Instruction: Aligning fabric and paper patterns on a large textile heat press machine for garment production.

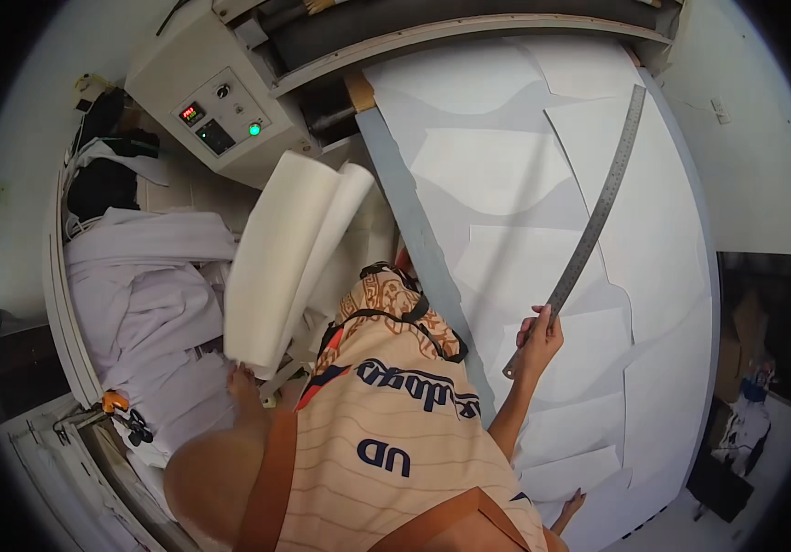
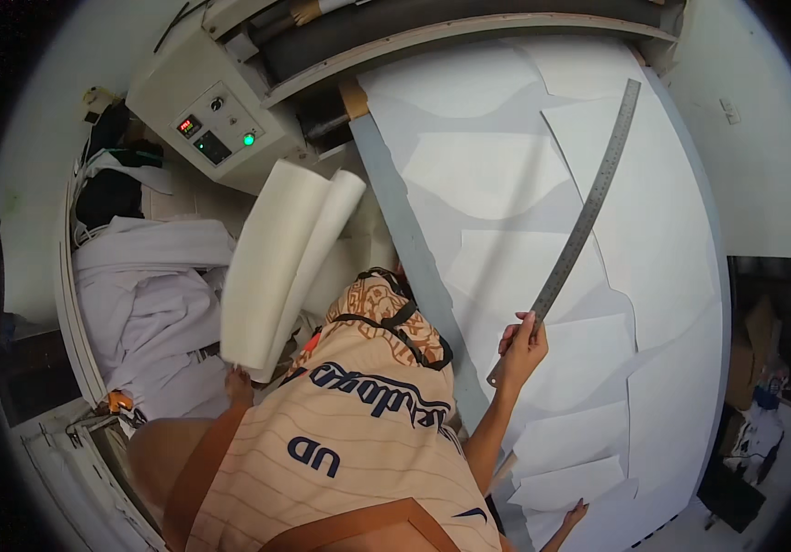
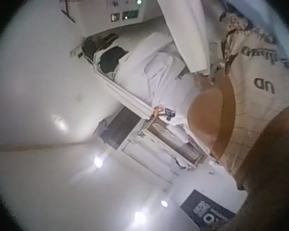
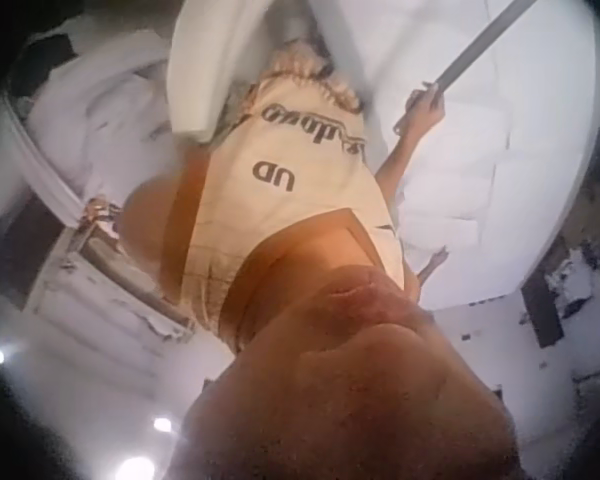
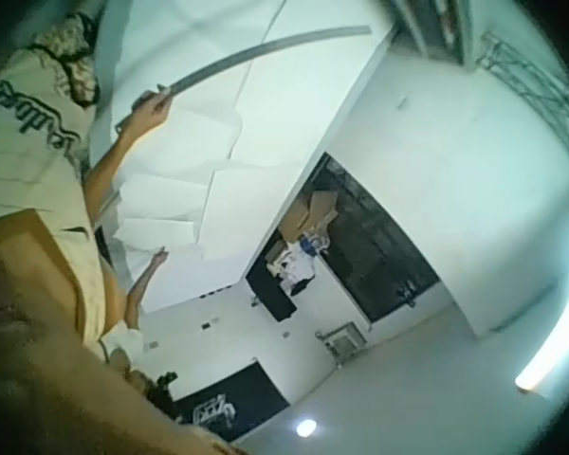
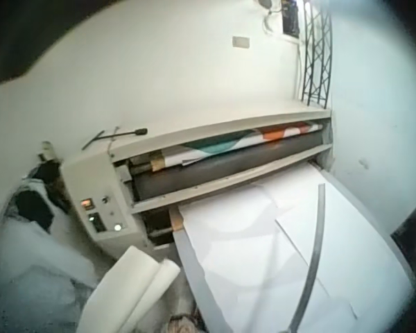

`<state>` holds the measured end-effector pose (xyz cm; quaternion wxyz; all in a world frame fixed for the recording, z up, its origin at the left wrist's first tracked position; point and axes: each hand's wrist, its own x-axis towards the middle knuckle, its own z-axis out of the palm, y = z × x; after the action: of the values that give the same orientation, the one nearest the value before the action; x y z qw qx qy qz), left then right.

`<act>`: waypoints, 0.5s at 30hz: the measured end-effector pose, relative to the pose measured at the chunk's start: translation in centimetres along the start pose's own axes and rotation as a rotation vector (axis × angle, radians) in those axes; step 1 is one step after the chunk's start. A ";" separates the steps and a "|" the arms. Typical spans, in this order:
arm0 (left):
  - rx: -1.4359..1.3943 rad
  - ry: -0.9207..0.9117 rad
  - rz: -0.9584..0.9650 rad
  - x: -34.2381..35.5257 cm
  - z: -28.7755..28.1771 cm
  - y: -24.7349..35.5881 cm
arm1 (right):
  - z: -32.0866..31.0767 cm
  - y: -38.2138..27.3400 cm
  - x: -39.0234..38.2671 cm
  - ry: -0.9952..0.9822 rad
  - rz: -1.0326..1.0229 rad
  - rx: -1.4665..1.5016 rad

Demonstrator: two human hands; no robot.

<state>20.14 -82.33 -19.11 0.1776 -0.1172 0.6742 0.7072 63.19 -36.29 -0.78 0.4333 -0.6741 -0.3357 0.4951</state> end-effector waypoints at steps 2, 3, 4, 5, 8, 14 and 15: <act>-0.039 0.076 0.086 -8.7 4.0 -6.1 | 0.7 -1.3 -0.4 -0.066 -0.005 -0.004; -0.044 0.108 0.129 -0.3 3.0 0.1 | 0.9 -1.6 -0.8 -0.090 0.004 -0.003; -0.046 0.139 0.170 2.1 4.1 0.0 | 0.9 -1.8 -1.1 -0.111 0.016 -0.004; -0.048 0.166 0.203 2.3 6.3 -0.3 | 1.0 -1.8 -1.4 -0.114 0.020 -0.015; -0.054 0.242 0.316 5.5 9.3 1.6 | 1.5 -1.6 -1.7 -0.161 0.021 -0.025; -0.089 0.447 0.579 10.5 13.9 3.9 | 1.3 -1.3 -2.2 -0.185 -0.007 -0.093; -0.093 0.479 0.623 11.6 14.6 4.4 | 1.4 -1.4 -2.1 -0.201 -0.007 -0.097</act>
<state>8.84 -66.84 -18.85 -0.2134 -0.0769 0.6669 0.7098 61.23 -37.23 1.11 0.3661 -0.6402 -0.4032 0.5418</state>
